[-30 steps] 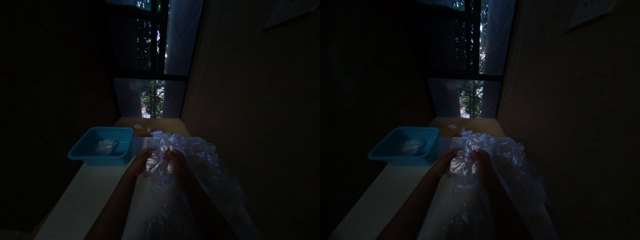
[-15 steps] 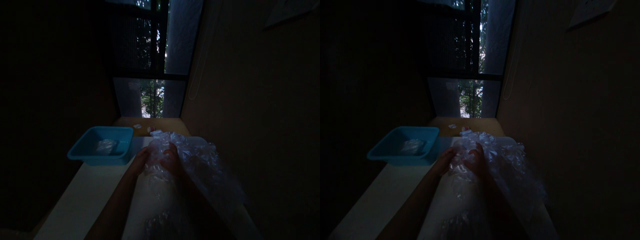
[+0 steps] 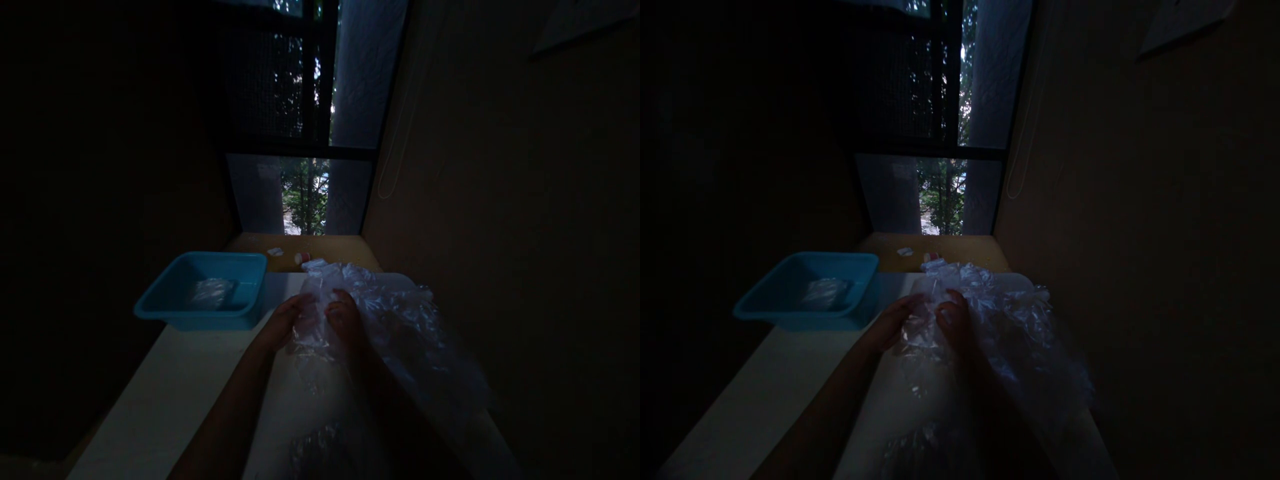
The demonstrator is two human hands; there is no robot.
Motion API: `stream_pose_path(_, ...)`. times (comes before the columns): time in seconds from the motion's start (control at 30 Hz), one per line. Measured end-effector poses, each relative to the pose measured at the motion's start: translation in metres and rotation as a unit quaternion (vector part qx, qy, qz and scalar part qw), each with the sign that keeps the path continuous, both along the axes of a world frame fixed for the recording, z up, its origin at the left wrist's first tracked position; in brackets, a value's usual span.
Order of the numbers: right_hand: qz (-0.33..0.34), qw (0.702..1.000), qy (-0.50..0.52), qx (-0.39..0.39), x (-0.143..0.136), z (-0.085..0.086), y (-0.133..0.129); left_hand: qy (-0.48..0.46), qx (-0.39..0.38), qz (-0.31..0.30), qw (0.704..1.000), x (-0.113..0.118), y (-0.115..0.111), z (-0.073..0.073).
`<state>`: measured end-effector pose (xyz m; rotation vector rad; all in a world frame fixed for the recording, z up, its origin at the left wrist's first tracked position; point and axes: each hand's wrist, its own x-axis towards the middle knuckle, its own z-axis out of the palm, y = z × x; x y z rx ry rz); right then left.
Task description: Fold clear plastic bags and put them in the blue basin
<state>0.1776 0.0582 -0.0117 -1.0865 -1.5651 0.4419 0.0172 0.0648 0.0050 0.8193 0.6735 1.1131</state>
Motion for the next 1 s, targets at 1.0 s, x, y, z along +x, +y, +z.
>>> stream_pose_path(1.0,0.066,0.948,0.201,-0.237,0.016,0.011,0.004,-0.018,0.001,0.021,1.0,-0.003,-0.001,0.004)
